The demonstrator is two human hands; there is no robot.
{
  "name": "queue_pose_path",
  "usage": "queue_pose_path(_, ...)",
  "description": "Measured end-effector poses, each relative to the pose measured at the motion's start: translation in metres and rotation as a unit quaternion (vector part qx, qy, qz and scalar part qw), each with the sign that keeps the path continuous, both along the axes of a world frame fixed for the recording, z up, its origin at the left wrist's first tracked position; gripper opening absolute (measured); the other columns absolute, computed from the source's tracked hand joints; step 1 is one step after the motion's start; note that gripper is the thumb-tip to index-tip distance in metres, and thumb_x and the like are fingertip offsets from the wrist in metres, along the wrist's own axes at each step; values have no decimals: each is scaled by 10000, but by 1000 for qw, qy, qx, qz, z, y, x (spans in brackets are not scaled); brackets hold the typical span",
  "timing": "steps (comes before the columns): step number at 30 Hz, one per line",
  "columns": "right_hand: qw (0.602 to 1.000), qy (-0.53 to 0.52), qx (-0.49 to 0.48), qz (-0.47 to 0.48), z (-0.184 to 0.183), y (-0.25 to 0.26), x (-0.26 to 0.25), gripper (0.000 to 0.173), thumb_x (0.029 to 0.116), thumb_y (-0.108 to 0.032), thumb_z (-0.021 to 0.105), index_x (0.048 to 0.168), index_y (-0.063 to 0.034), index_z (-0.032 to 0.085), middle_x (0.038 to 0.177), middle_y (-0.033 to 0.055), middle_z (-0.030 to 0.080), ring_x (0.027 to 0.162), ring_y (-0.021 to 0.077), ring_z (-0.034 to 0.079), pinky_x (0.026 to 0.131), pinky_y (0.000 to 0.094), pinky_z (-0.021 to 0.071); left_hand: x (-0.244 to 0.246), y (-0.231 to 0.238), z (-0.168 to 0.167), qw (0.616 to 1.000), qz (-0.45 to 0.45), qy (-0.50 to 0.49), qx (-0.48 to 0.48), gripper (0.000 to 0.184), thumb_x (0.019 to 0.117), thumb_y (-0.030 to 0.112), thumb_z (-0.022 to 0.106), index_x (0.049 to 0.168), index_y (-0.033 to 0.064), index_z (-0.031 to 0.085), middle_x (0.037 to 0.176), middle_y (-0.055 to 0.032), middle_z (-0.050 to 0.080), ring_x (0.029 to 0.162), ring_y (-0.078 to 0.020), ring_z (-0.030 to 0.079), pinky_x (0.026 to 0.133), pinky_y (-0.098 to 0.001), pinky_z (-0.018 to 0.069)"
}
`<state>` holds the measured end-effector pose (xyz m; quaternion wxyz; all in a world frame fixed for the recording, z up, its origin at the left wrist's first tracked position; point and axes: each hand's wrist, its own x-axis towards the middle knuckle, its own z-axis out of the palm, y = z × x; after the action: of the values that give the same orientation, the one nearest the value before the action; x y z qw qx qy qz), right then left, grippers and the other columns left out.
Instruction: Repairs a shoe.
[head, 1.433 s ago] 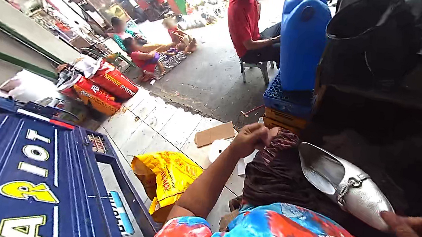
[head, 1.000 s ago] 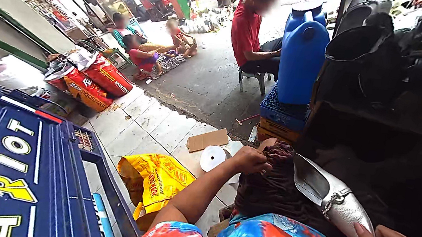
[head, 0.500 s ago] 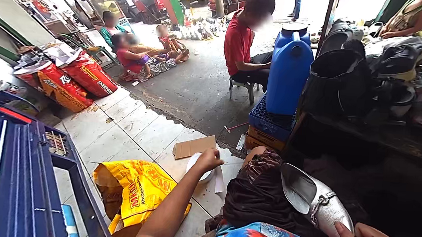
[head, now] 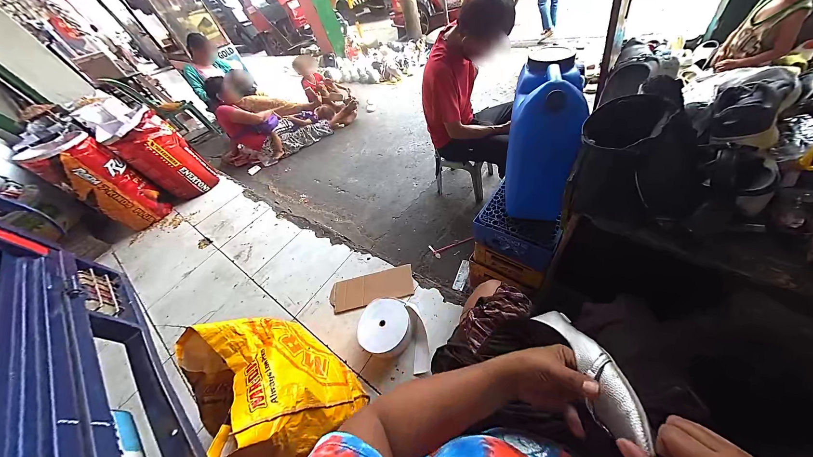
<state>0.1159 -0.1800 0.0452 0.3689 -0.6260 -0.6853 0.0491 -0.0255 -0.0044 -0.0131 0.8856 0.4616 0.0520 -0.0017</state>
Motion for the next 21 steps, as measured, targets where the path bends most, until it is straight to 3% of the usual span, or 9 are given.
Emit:
queue_pose_path(1,1000,2,8,13,-1,-2,1,416,912,-264,694,627,15,576,618,183,601,583,285,623,528,387,492,2,-1,-2,999,-42,-17,-17,272,788,433,845,911,245,691,897,81,751,770,-46,732,613,-252,601)
queue_pose_path(4,999,23,37,33,-5,-2,-2,449,909,-275,706,603,14,550,596,172,582,573,253,597,537,348,478,15,-6,5,996,-85,-28,-24,245,737,379,862,899,254,727,880,66,760,766,-59,736,633,-260,603)
queue_pose_path(8,995,38,84,-34,-19,9,11,501,941,-455,665,659,-49,590,648,107,590,615,202,598,558,341,510,26,3,41,993,14,6,113,228,801,204,737,998,121,658,836,77,725,746,-36,694,703,-255,599)
queue_pose_path(10,993,60,77,-71,-21,12,24,512,958,-493,648,752,-26,679,819,154,673,759,238,663,664,394,564,33,21,39,985,32,18,171,275,825,213,735,1051,82,650,862,85,722,783,-23,686,757,-259,590)
queue_pose_path(12,982,130,65,-123,-30,8,37,441,970,-411,656,900,16,743,1034,189,694,953,229,683,832,385,582,34,35,7,990,35,6,135,363,795,335,834,1058,126,697,912,55,755,824,-67,716,776,-313,614)
queue_pose_path(14,943,258,57,-203,-43,-1,49,355,1005,-308,612,992,34,708,1098,117,671,933,87,648,800,245,560,28,38,-24,997,38,4,70,425,763,437,873,1076,191,722,972,26,773,869,-123,743,789,-376,637)
queue_pose_path(17,818,466,40,-334,-62,-2,49,159,1044,-231,566,1072,-87,627,908,-86,648,644,-41,587,547,142,510,14,29,-46,999,36,15,19,387,748,436,884,1060,256,743,988,48,776,887,-94,738,804,-349,630)
queue_pose_path(19,781,518,-2,-348,-75,-3,38,264,1054,-208,528,1259,-43,556,1026,-16,612,763,21,610,649,207,545,6,26,-47,1000,17,-5,9,368,765,402,876,1087,279,747,1019,76,774,913,-55,728,835,-306,618)
queue_pose_path(21,806,493,-33,-325,-89,-6,27,366,1059,-180,510,1375,4,507,1172,65,611,921,65,641,789,252,571,2,27,-49,1000,-6,-26,4,391,778,366,875,1132,271,736,1054,78,768,936,-41,717,851,-286,605)
